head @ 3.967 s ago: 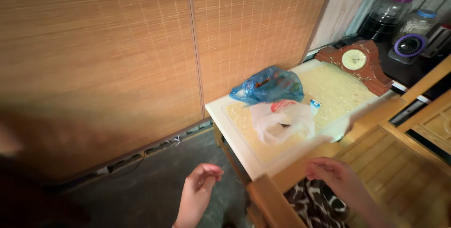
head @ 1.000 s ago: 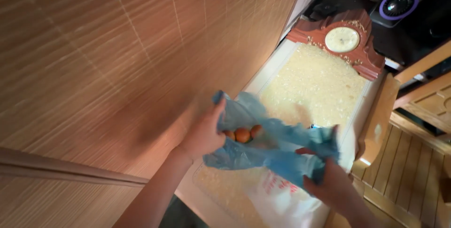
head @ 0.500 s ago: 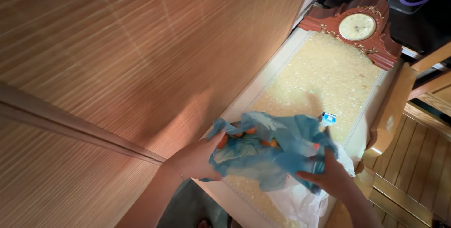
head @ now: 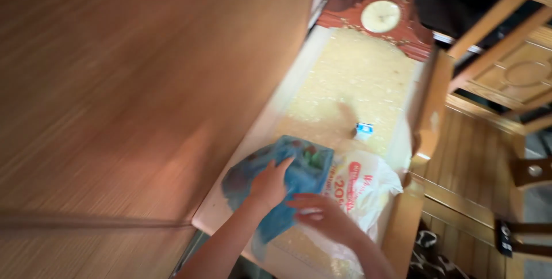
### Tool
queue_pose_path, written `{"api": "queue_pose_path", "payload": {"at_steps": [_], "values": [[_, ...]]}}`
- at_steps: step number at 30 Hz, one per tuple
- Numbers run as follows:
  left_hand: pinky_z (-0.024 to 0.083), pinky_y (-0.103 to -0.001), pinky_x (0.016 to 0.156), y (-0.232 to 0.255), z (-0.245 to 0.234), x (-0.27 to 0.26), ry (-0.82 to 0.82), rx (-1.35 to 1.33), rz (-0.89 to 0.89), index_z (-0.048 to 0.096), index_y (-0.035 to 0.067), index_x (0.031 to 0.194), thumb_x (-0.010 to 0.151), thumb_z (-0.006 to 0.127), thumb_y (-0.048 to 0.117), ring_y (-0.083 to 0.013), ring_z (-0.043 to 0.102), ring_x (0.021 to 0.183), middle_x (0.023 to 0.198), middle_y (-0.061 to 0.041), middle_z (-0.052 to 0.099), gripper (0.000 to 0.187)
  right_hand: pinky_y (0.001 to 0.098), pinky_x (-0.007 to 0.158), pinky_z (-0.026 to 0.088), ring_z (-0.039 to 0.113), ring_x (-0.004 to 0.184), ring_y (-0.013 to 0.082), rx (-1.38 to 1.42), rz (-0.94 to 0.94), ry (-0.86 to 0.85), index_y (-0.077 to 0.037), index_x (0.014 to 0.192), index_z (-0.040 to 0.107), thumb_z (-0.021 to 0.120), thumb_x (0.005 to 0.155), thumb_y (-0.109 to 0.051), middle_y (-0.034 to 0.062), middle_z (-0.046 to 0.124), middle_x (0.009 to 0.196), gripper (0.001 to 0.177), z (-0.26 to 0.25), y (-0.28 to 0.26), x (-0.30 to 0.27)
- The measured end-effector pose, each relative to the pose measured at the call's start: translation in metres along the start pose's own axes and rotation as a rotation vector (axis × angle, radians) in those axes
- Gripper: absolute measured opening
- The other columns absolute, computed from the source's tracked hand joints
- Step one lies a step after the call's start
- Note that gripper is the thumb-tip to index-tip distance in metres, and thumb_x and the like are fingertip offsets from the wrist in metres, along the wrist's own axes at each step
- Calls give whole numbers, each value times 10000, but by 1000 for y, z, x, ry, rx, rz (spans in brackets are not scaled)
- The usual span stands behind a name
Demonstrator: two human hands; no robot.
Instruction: Tidying up a home by moving chairs, gathering snacks and fruit into a bag, and wiping a table with a cloth.
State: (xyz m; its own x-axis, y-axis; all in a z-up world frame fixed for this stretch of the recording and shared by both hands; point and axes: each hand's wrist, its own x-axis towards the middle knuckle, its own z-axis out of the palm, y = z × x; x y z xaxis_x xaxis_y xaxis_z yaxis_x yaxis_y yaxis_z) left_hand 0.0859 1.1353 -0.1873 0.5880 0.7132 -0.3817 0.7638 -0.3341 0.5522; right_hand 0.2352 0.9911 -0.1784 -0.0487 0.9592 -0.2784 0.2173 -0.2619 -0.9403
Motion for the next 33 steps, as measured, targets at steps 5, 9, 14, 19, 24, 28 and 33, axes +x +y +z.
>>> {"api": "queue_pose_path", "payload": {"at_steps": [5,9,14,19,24,28,33], "values": [[537,-474,969,-52,30,-9,-333,397,-155,312,426,1581,1022,407,35,-373,540,1273,1504,-142,411,688,383,947,441,546,1171,207,-33,499,843,-175,1398,560,907,674,-300,82,651,1289,812,-93,105,-21],[422,-448,1177,-49,1,-6,-864,458,-368,227,277,1636,814,720,435,-373,388,1457,1582,-181,274,972,660,1150,408,165,1553,406,422,872,933,-209,1634,-126,827,653,-311,96,-35,1725,1372,-106,82,-34],[520,-366,899,-5,-31,31,-927,591,104,723,183,1122,806,567,710,-216,641,1081,1165,-13,704,634,398,882,390,503,1079,248,601,598,796,-166,1528,315,756,777,-123,130,574,1213,873,-91,215,19],[462,-467,1124,57,-24,35,-98,-63,233,727,291,888,751,784,623,-441,583,1291,1449,-189,539,364,622,953,546,671,1125,521,-154,439,626,-283,1529,471,661,857,-276,303,696,1238,698,-33,123,59],[295,-663,1153,61,96,74,2,562,594,786,394,850,814,604,468,-365,320,1513,1664,-11,345,200,577,822,557,716,975,418,-176,185,450,-268,1256,686,745,763,-315,134,761,1052,499,28,107,54],[49,-737,1215,78,99,59,-380,972,444,695,286,1299,1003,471,317,-288,207,1554,1710,53,231,372,551,744,563,741,884,356,-183,43,342,-260,1093,815,795,707,-339,33,798,941,395,60,129,27],[507,-552,683,4,193,143,-53,760,457,697,236,1150,950,541,260,-347,601,971,1213,-45,604,254,470,1096,494,711,1192,290,326,305,481,-211,1398,686,593,1003,-337,117,762,1263,425,45,148,-23]]}}
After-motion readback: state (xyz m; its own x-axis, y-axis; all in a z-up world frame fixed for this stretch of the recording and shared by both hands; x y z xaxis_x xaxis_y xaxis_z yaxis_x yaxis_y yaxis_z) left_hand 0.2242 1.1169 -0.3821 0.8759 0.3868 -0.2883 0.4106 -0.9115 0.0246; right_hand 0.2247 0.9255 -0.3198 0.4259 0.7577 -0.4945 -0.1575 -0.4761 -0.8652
